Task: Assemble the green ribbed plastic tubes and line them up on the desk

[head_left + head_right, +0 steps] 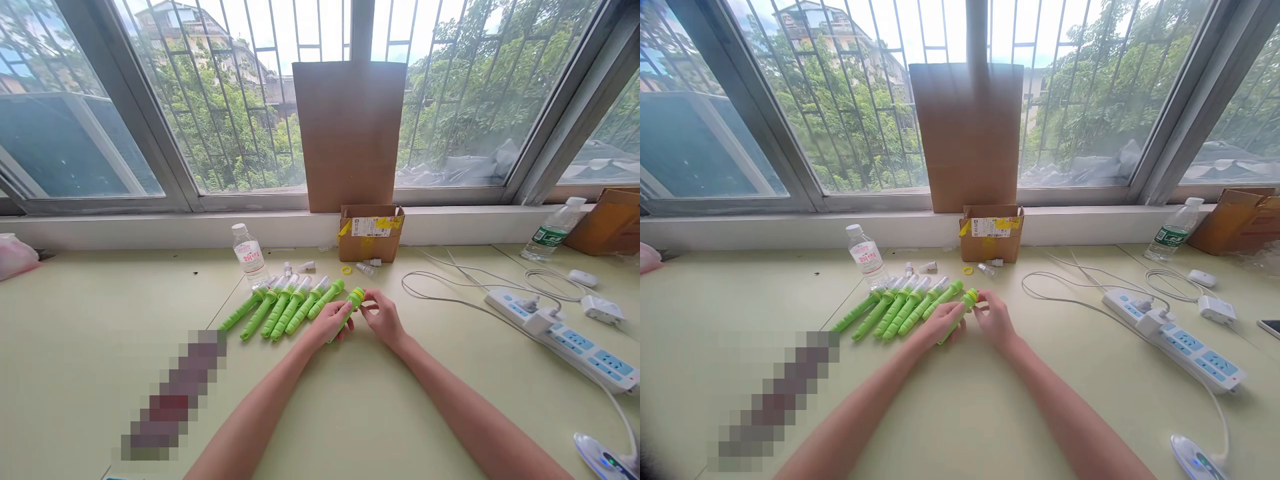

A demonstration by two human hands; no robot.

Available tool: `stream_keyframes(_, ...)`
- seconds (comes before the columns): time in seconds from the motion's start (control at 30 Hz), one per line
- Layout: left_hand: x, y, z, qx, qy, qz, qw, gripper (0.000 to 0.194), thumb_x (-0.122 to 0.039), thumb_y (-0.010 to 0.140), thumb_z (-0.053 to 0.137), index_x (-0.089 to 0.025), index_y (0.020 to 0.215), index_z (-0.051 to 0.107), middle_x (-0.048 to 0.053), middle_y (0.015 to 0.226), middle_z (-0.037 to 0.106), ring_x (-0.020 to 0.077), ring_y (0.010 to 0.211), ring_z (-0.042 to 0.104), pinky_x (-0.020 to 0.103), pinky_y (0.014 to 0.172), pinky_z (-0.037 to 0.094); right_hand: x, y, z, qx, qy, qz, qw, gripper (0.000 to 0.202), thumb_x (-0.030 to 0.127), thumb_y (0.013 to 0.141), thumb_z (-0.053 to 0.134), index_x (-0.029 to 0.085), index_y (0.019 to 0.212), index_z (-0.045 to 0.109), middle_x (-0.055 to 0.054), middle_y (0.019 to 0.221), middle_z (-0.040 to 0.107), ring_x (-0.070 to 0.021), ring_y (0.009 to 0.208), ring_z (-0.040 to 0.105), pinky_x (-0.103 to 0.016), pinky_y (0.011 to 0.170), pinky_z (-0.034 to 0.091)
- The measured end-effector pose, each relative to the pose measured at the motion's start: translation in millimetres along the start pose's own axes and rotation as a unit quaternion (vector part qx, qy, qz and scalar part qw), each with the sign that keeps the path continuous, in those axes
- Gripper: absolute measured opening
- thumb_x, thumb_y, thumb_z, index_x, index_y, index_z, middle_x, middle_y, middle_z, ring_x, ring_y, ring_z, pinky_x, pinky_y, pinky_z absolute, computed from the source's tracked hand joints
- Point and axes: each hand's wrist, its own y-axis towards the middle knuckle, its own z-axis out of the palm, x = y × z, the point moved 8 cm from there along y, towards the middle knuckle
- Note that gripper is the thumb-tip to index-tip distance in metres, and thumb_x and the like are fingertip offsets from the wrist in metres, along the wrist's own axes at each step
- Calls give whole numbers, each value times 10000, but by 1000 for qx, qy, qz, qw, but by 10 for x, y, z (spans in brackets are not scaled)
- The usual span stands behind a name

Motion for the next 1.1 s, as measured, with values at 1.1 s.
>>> stream_keyframes(1.1, -43, -60, -17, -56, -34, -23, 998, 385, -535, 719, 628, -191, 773, 464, 23, 718, 676, 124, 444, 584, 208, 364, 376, 84, -21, -22, -25, -9, -4, 1000, 98, 282, 815, 562, 217, 888, 557, -66, 1009, 671, -186, 818, 658, -347, 643, 603)
